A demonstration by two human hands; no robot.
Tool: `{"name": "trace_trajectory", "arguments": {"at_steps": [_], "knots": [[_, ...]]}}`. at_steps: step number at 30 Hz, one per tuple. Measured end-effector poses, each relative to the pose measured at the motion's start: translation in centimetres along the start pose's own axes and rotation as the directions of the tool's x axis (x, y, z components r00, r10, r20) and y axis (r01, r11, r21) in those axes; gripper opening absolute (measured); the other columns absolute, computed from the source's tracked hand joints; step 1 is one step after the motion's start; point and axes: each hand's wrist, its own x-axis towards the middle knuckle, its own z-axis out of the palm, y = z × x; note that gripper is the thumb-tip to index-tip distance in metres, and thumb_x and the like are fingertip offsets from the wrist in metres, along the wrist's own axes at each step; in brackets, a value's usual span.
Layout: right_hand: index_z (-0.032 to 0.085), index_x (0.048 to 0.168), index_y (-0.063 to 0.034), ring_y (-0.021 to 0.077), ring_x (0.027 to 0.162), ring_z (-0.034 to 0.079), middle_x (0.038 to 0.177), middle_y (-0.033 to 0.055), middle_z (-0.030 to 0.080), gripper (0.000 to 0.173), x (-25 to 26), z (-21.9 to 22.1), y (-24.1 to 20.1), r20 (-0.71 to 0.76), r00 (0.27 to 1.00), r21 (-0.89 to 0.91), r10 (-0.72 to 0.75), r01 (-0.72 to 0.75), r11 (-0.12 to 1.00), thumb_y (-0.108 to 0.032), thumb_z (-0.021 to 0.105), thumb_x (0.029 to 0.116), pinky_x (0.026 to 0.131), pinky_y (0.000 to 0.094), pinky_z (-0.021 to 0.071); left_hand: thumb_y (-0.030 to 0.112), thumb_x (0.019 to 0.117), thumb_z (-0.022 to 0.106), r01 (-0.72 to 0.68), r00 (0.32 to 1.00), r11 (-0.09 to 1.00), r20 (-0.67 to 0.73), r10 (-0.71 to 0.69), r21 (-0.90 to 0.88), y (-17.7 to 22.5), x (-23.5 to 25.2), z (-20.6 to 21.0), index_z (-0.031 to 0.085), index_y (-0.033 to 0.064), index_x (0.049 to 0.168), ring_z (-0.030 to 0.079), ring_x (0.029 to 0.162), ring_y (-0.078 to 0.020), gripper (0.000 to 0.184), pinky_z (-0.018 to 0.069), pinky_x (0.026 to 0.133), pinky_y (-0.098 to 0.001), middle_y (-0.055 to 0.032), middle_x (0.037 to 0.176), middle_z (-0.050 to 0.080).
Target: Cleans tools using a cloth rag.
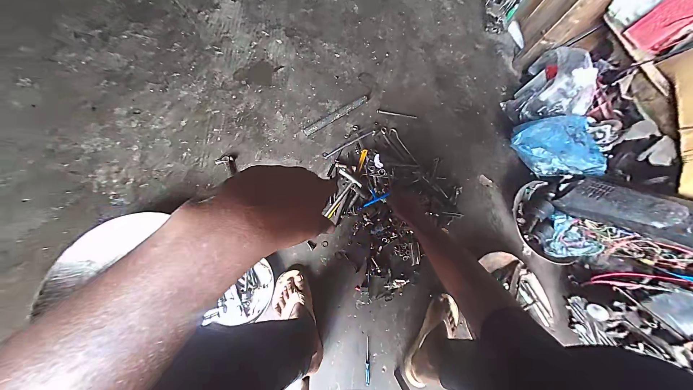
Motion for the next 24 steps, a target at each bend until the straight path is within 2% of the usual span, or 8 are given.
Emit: {"name": "trace_trajectory", "arguments": {"at_steps": [5, 8, 10, 13, 16, 19, 21, 24], "knots": [[0.071, 0.116, -0.0030, 0.0507, 0.108, 0.064, 0.113, 0.0277, 0.068, 0.024, 0.4, -1.3, -1.9, 0.042, 0.999, -0.109, -0.013, 0.018, 0.994, -0.015, 0.061, 0.0983, 0.086, 0.0711, 0.0493, 0.059, 0.0909, 0.069, -0.020, 1.000, 0.999, -0.006, 0.020, 0.033, 0.4, 0.8, -0.7, 0.061, 0.0284, 0.140, 0.069, 0.099, -0.0298, 0.059, 0.0563, 0.078, -0.0597, -0.0044, 0.121, 0.069], [0.071, 0.123, -0.0093, 0.0479, 0.104, 0.066, 0.111, 0.0236, 0.070, 0.027, -2.3, -4.8, -2.6, -0.015, 0.984, -0.235, -0.177, 0.168, 0.957, -0.013, 0.059, 0.0986, 0.082, 0.0693, 0.0514, 0.047, 0.0890, 0.076, -0.033, 0.999, 0.999, 0.029, 0.033, 0.023, 1.9, 0.9, -1.8, 0.066, 0.0224, 0.133, 0.069, 0.091, -0.0321, 0.051, 0.0545, 0.073, -0.0599, -0.0089, 0.103, 0.071], [0.073, 0.113, -0.0048, 0.0479, 0.099, 0.066, 0.105, 0.0245, 0.070, 0.020, -4.9, -7.9, -2.9, -0.038, 0.961, -0.317, -0.274, 0.249, 0.915, -0.007, 0.062, 0.0969, 0.079, 0.0687, 0.0512, 0.040, 0.0879, 0.078, -0.056, 0.998, 0.998, 0.027, 0.056, 0.026, 2.7, 1.5, -2.6, 0.065, 0.0225, 0.135, 0.068, 0.093, -0.0336, 0.052, 0.0541, 0.073, -0.0613, -0.0105, 0.103, 0.071], [0.076, 0.112, -0.0183, 0.0402, 0.092, 0.070, 0.100, 0.0153, 0.073, 0.019, -8.4, -13.9, -1.8, -0.023, 0.914, -0.349, -0.406, 0.373, 0.860, -0.013, 0.065, 0.0969, 0.075, 0.0636, 0.0543, 0.034, 0.0882, 0.076, -0.090, 0.996, 0.995, -0.015, 0.090, 0.036, 3.0, 2.2, -3.2, 0.062, 0.0247, 0.138, 0.068, 0.101, -0.0371, 0.052, 0.0534, 0.077, -0.0655, -0.0125, 0.110, 0.070], [0.073, 0.122, -0.0312, 0.0313, 0.102, 0.070, 0.109, 0.0061, 0.074, 0.028, -11.9, -19.6, 1.3, -0.038, 0.891, -0.143, -0.453, 0.444, 0.885, -0.019, 0.064, 0.0988, 0.084, 0.0613, 0.0544, 0.027, 0.0865, 0.079, -0.118, 0.992, 0.993, -0.040, 0.118, 0.017, 2.9, 2.5, -3.4, 0.062, 0.0251, 0.139, 0.067, 0.104, -0.0393, 0.055, 0.0519, 0.082, -0.0684, -0.0151, 0.112, 0.070], [0.074, 0.124, -0.0205, 0.0210, 0.111, 0.067, 0.120, 0.0046, 0.072, 0.024, -17.9, -25.9, 4.2, -0.140, 0.881, 0.204, -0.452, 0.473, 0.857, -0.018, 0.058, 0.1054, 0.097, 0.0513, 0.0526, 0.016, 0.0775, 0.088, -0.177, 0.980, 0.980, -0.109, 0.167, -0.089, 2.6, 2.4, -3.0, 0.053, 0.0259, 0.148, 0.066, 0.108, -0.0420, 0.079, 0.0515, 0.085, -0.0692, -0.0173, 0.120, 0.069], [0.073, 0.121, -0.0120, 0.0153, 0.102, 0.065, 0.115, 0.0054, 0.071, 0.023, -22.1, -29.8, 6.3, -0.210, 0.888, 0.457, -0.408, 0.458, 0.762, -0.017, 0.056, 0.1064, 0.088, 0.0409, 0.0522, 0.008, 0.0707, 0.092, -0.313, 0.943, 0.905, -0.205, 0.262, -0.286, 2.7, 2.0, -2.6, 0.044, 0.0250, 0.156, 0.060, 0.122, -0.0422, 0.099, 0.0476, 0.096, -0.0683, -0.0186, 0.136, 0.062], [0.071, 0.120, -0.0062, 0.0091, 0.096, 0.061, 0.108, 0.0040, 0.069, 0.022, -26.5, -33.1, 9.6, -0.284, 0.904, 0.679, -0.320, 0.425, 0.599, -0.014, 0.055, 0.1065, 0.085, 0.0307, 0.0510, 0.016, 0.0797, 0.087, -0.549, 0.835, 0.656, -0.300, 0.462, -0.518, 4.9, 2.1, -2.0, 0.028, 0.0181, 0.163, 0.039, 0.148, -0.0319, 0.103, 0.0350, 0.118, -0.0574, -0.0131, 0.163, 0.036]]}}
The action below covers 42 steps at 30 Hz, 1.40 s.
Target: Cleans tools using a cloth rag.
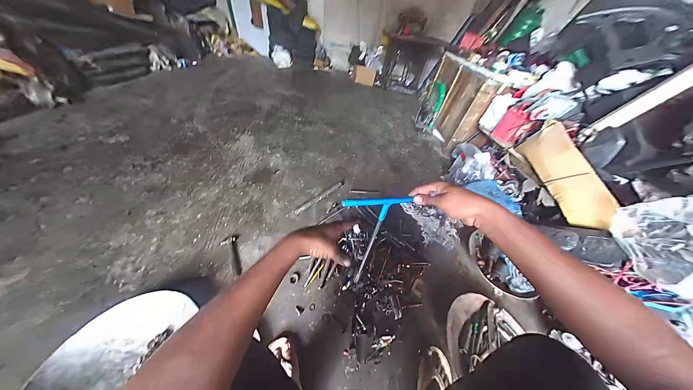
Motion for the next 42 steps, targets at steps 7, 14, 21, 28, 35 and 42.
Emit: {"name": "trace_trajectory", "arguments": {"at_steps": [7, 14, 21, 28, 35, 42], "knots": [[0.067, 0.111, -0.0072, 0.0112, 0.079, 0.068, 0.090, 0.0024, 0.069, 0.022, -4.2, 0.4, 3.4, -0.142, 0.976, 0.607, 0.165, -0.046, 0.793, -0.018, 0.048, 0.1094, 0.072, 0.0295, 0.0607, 0.021, 0.1082, 0.049, -0.244, 0.965, 0.738, -0.234, 0.120, -0.630, 5.9, 3.0, 7.6, 0.065, 0.0006, 0.121, 0.070, 0.077, -0.0149, 0.028, 0.0613, 0.075, -0.0330, -0.0053, 0.089, 0.070], [0.061, 0.126, -0.0082, 0.0225, 0.087, 0.071, 0.100, 0.0122, 0.072, 0.035, -3.8, -0.8, 7.0, -0.474, 0.792, 0.837, 0.385, 0.270, 0.477, -0.032, 0.064, 0.1006, 0.075, 0.0417, 0.0615, 0.029, 0.1115, 0.042, -0.187, 0.902, 0.619, -0.383, -0.200, -0.763, 8.1, 2.9, 7.5, 0.070, 0.0064, 0.103, 0.032, 0.043, -0.0060, 0.037, 0.0298, 0.039, -0.0223, 0.0049, 0.059, 0.042], [0.056, 0.145, -0.0092, 0.0223, 0.127, 0.059, 0.139, 0.0139, 0.060, 0.051, -3.6, 4.2, 3.9, -0.601, 0.689, -0.196, -0.405, 0.364, 0.910, -0.029, 0.064, 0.0987, 0.108, 0.0432, 0.0512, 0.024, 0.1115, 0.039, -0.254, 0.933, 0.656, -0.359, -0.027, -0.711, 8.0, 3.4, 6.3, 0.059, 0.0136, 0.137, 0.042, 0.045, -0.0077, 0.034, 0.0339, 0.038, -0.0218, -0.0007, 0.068, 0.055], [0.065, 0.129, 0.0024, 0.0095, 0.113, 0.068, 0.119, 0.0109, 0.072, 0.039, -4.6, 5.2, 5.3, -0.486, 0.789, -0.079, -0.375, 0.387, 0.919, -0.016, 0.066, 0.0950, 0.102, 0.0274, 0.0529, 0.024, 0.1103, 0.041, -0.190, 0.972, 0.640, -0.236, 0.014, -0.745, 9.2, 3.8, 6.7, 0.065, 0.0107, 0.100, 0.038, 0.043, -0.0030, 0.030, 0.0309, 0.037, -0.0179, 0.0029, 0.068, 0.056], [0.070, 0.123, -0.0023, 0.0058, 0.103, 0.069, 0.110, 0.0053, 0.075, 0.035, -6.3, 4.4, 3.8, -0.460, 0.836, -0.019, -0.300, 0.328, 0.944, -0.025, 0.068, 0.0963, 0.096, 0.0269, 0.0559, 0.013, 0.0992, 0.052, -0.251, 0.939, 0.911, -0.310, 0.148, -0.326, 11.3, 3.9, 10.9, 0.068, 0.0075, 0.096, 0.055, 0.063, -0.0065, 0.017, 0.0498, 0.061, -0.0292, 0.0036, 0.073, 0.059], [0.072, 0.117, -0.0056, 0.0080, 0.102, 0.069, 0.108, 0.0054, 0.074, 0.031, -5.9, 2.3, 3.2, -0.477, 0.848, 0.014, -0.231, 0.270, 0.963, -0.026, 0.073, 0.0937, 0.096, 0.0305, 0.0562, 0.024, 0.1025, 0.049, -0.191, 0.914, 0.970, -0.388, 0.119, -0.153, 12.3, 5.9, 10.4, 0.068, 0.0121, 0.091, 0.060, 0.070, -0.0100, 0.025, 0.0528, 0.068, -0.0364, 0.0028, 0.075, 0.063]]}}
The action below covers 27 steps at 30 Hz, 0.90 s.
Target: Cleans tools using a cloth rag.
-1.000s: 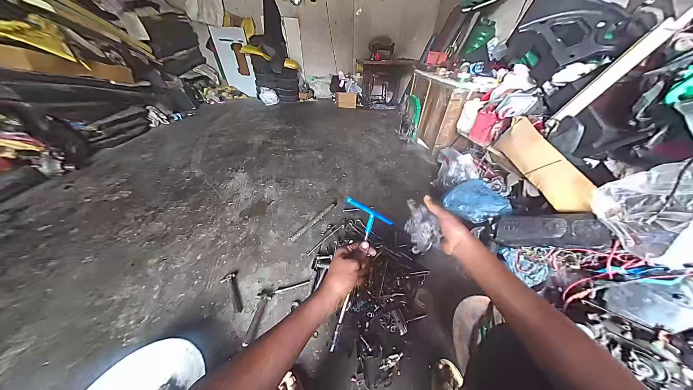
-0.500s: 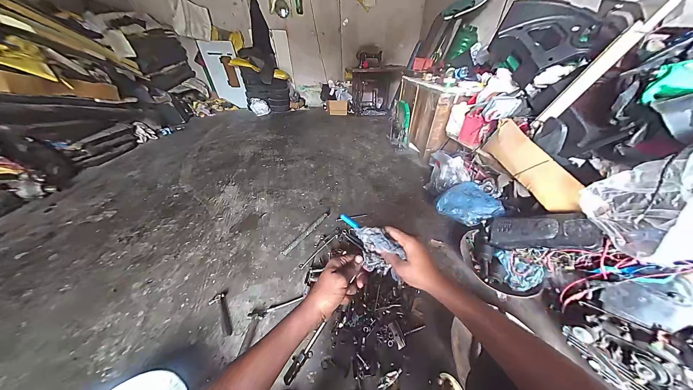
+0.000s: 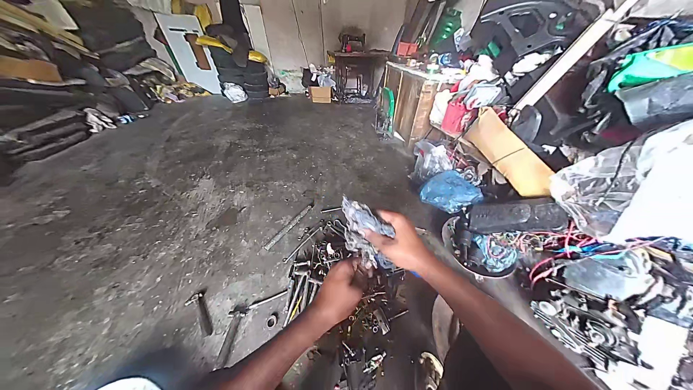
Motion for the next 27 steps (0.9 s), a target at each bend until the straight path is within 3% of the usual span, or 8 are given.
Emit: {"name": "trace_trajectory", "arguments": {"at_steps": [5, 9, 11, 16, 19, 22, 24, 27], "knots": [[0.073, 0.107, -0.0040, 0.0061, 0.092, 0.068, 0.097, 0.0046, 0.073, 0.023, -2.0, 0.0, 1.3, 0.061, 0.998, -0.044, 0.012, -0.010, 0.999, -0.022, 0.066, 0.0941, 0.087, 0.0277, 0.0557, 0.016, 0.0950, 0.057, 0.024, 1.000, 0.994, -0.012, -0.025, -0.105, -0.9, -0.2, -1.5, 0.067, 0.0123, 0.087, 0.053, 0.058, -0.0060, 0.013, 0.0472, 0.057, -0.0299, 0.0064, 0.067, 0.056], [0.071, 0.110, -0.0027, 0.0171, 0.099, 0.069, 0.102, 0.0108, 0.073, 0.025, -2.1, -0.2, -0.5, 0.109, 0.992, -0.179, 0.071, -0.051, 0.983, -0.021, 0.067, 0.0929, 0.091, 0.0379, 0.0551, 0.013, 0.0960, 0.053, -0.091, 0.995, 0.974, -0.018, 0.097, 0.205, 0.8, -1.7, 1.3, 0.067, 0.0020, 0.090, 0.064, 0.073, -0.0182, 0.019, 0.0552, 0.071, -0.0398, -0.0071, 0.075, 0.063], [0.070, 0.111, -0.0032, 0.0198, 0.100, 0.069, 0.103, 0.0116, 0.072, 0.026, -1.7, -0.3, -1.0, 0.141, 0.982, -0.235, 0.128, -0.093, 0.968, -0.023, 0.067, 0.0940, 0.092, 0.0410, 0.0542, 0.017, 0.0989, 0.051, -0.165, 0.985, 0.936, -0.006, 0.175, 0.312, 0.8, -2.3, 2.5, 0.063, 0.0029, 0.080, 0.062, 0.064, -0.0193, 0.026, 0.0535, 0.063, -0.0387, -0.0075, 0.067, 0.059], [0.068, 0.111, -0.0051, 0.0295, 0.093, 0.069, 0.097, 0.0149, 0.069, 0.026, 1.1, -1.0, 0.9, 0.162, 0.956, -0.424, 0.245, -0.157, 0.892, -0.027, 0.069, 0.0970, 0.082, 0.0517, 0.0555, 0.025, 0.1060, 0.045, -0.244, 0.968, 0.871, 0.162, 0.192, 0.426, 0.7, -2.6, 4.3, 0.066, 0.0059, 0.097, 0.067, 0.066, -0.0227, 0.030, 0.0581, 0.062, -0.0422, -0.0084, 0.072, 0.064], [0.067, 0.120, -0.0077, 0.0418, 0.087, 0.070, 0.096, 0.0211, 0.070, 0.034, 3.1, -2.9, 4.2, -0.040, 0.981, -0.643, 0.191, -0.171, 0.746, -0.014, 0.074, 0.0871, 0.070, 0.0621, 0.0560, 0.018, 0.1025, 0.054, -0.283, 0.942, 0.846, 0.295, 0.157, 0.452, 1.1, -4.0, 4.7, 0.071, 0.0067, 0.104, 0.071, 0.070, -0.0313, 0.021, 0.0599, 0.064, -0.0525, -0.0133, 0.080, 0.070], [0.069, 0.130, -0.0127, 0.0344, 0.101, 0.071, 0.113, 0.0170, 0.073, 0.045, 2.6, -6.6, 7.7, -0.320, 0.941, -0.380, 0.109, -0.233, 0.895, -0.011, 0.076, 0.0863, 0.086, 0.0609, 0.0567, 0.023, 0.1042, 0.051, -0.192, 0.977, 0.895, 0.166, 0.135, 0.403, 0.2, -2.8, 4.1, 0.073, 0.0053, 0.102, 0.070, 0.068, -0.0277, 0.028, 0.0590, 0.065, -0.0510, -0.0116, 0.075, 0.069], [0.068, 0.131, -0.0112, 0.0207, 0.107, 0.070, 0.121, 0.0104, 0.071, 0.039, 0.7, -6.2, 8.2, -0.350, 0.898, 0.028, 0.267, -0.275, 0.961, -0.016, 0.075, 0.0931, 0.094, 0.0459, 0.0580, 0.032, 0.1064, 0.044, -0.102, 0.995, 0.903, 0.046, 0.091, 0.417, -0.9, -1.9, 1.6, 0.070, 0.0074, 0.098, 0.066, 0.065, -0.0220, 0.036, 0.0570, 0.063, -0.0466, -0.0066, 0.070, 0.064], [0.059, 0.132, -0.0064, 0.0168, 0.103, 0.068, 0.116, 0.0092, 0.069, 0.043, -0.9, -5.0, 6.5, -0.128, 0.785, 0.504, 0.607, -0.476, 0.721, -0.026, 0.072, 0.0967, 0.088, 0.0370, 0.0587, 0.037, 0.1079, 0.040, -0.046, 0.999, 0.884, 0.024, 0.039, 0.465, -1.4, -1.4, -2.4, 0.069, 0.0094, 0.101, 0.066, 0.067, -0.0210, 0.041, 0.0557, 0.066, -0.0459, -0.0057, 0.072, 0.065]]}}
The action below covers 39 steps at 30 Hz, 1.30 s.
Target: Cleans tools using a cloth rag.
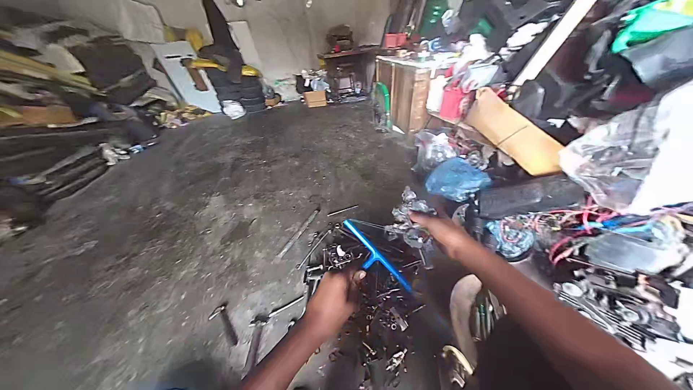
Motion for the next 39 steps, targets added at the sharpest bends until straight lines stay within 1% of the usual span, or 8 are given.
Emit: {"name": "trace_trajectory", "arguments": {"at_steps": [4, 9, 13, 15, 17, 21, 26, 39], "knots": [[0.061, 0.114, -0.0076, 0.0184, 0.065, 0.065, 0.082, 0.0098, 0.067, 0.031, -0.7, -0.6, -1.2, 0.198, 0.977, 0.449, 0.080, -0.163, 0.879, -0.034, 0.045, 0.1088, 0.058, 0.0333, 0.0579, 0.038, 0.1079, 0.043, 0.012, 0.997, 0.999, 0.072, -0.015, 0.046, -1.5, 0.3, -0.3, 0.070, 0.0099, 0.102, 0.067, 0.072, -0.0240, 0.039, 0.0553, 0.071, -0.0485, -0.0078, 0.076, 0.066], [0.055, 0.125, -0.0032, 0.0341, 0.093, 0.072, 0.103, 0.0200, 0.069, 0.038, -2.4, 0.2, -2.0, 0.176, 0.981, 0.721, -0.075, -0.077, 0.689, -0.033, 0.036, 0.1120, 0.087, 0.0551, 0.0604, 0.039, 0.1064, 0.048, -0.001, 0.986, 0.992, 0.164, -0.020, 0.124, -2.7, 0.4, 0.2, 0.072, 0.0113, 0.103, 0.071, 0.084, -0.0264, 0.037, 0.0567, 0.080, -0.0529, -0.0093, 0.087, 0.072], [0.063, 0.103, -0.0134, 0.0102, 0.060, 0.063, 0.080, 0.0039, 0.066, 0.042, -2.0, -1.5, -1.6, 0.230, 0.945, 0.786, -0.231, -0.041, 0.617, -0.046, 0.037, 0.1076, 0.051, 0.0224, 0.0544, 0.034, 0.1057, 0.051, 0.124, 0.986, 0.992, 0.113, -0.121, -0.022, -3.0, 1.0, -0.7, 0.074, 0.0105, 0.102, 0.067, 0.081, -0.0217, 0.033, 0.0544, 0.079, -0.0489, -0.0070, 0.085, 0.070], [0.065, 0.118, -0.0052, 0.0053, 0.053, 0.060, 0.082, 0.0044, 0.067, 0.048, -0.9, -3.8, -0.7, 0.519, 0.735, 0.817, -0.437, -0.276, 0.507, -0.048, 0.054, 0.0996, 0.047, 0.0161, 0.0520, 0.035, 0.1054, 0.051, 0.201, 0.978, 0.976, 0.076, -0.194, -0.083, -4.0, 1.3, -1.5, 0.073, 0.0107, 0.100, 0.066, 0.077, -0.0199, 0.033, 0.0533, 0.076, -0.0480, -0.0052, 0.082, 0.068], [0.050, 0.145, -0.0084, 0.0062, 0.053, 0.060, 0.103, 0.0096, 0.067, 0.057, -0.4, -4.9, -1.1, 0.711, 0.534, 0.683, -0.458, -0.367, 0.632, -0.042, 0.058, 0.0997, 0.046, 0.0164, 0.0528, 0.033, 0.1049, 0.052, 0.268, 0.963, 0.938, 0.056, -0.262, -0.220, -5.5, 1.6, -2.1, 0.073, 0.0104, 0.100, 0.065, 0.071, -0.0154, 0.032, 0.0555, 0.071, -0.0417, -0.0022, 0.079, 0.068], [0.063, 0.128, -0.0167, 0.0064, 0.074, 0.067, 0.096, 0.0001, 0.072, 0.033, -3.9, -0.6, -1.6, 0.254, 0.957, -0.011, -0.143, 0.151, 0.989, -0.039, 0.052, 0.1068, 0.064, 0.0253, 0.0586, 0.021, 0.1074, 0.049, 0.248, 0.965, 0.731, 0.100, -0.241, -0.636, -6.9, 1.2, -2.6, 0.070, 0.0064, 0.100, 0.043, 0.046, -0.0040, 0.026, 0.0355, 0.042, -0.0210, 0.0046, 0.064, 0.056], [0.051, 0.151, -0.0159, 0.0109, 0.127, 0.059, 0.144, 0.0033, 0.060, 0.047, -2.2, 2.6, 1.6, 0.350, 0.864, -0.159, -0.362, 0.435, 0.886, -0.025, 0.056, 0.1052, 0.109, 0.0341, 0.0498, 0.019, 0.1071, 0.048, 0.148, 0.989, 0.702, 0.109, -0.101, -0.696, -5.9, 1.4, -1.6, 0.071, 0.0069, 0.099, 0.046, 0.048, -0.0012, 0.028, 0.0373, 0.044, -0.0184, 0.0071, 0.064, 0.057], [0.073, 0.106, -0.0086, 0.0121, 0.086, 0.070, 0.091, 0.0035, 0.072, 0.041, -4.2, 8.2, 2.2, 0.351, 0.678, -0.395, -0.646, 0.733, 0.554, -0.046, 0.057, 0.1035, 0.080, 0.0386, 0.0600, 0.022, 0.1036, 0.053, -0.032, 0.998, 0.757, -0.062, -0.012, -0.652, -0.9, 0.7, -0.4, 0.069, 0.0118, 0.082, 0.047, 0.055, -0.0035, 0.029, 0.0403, 0.053, -0.0242, 0.0082, 0.064, 0.054]]}}
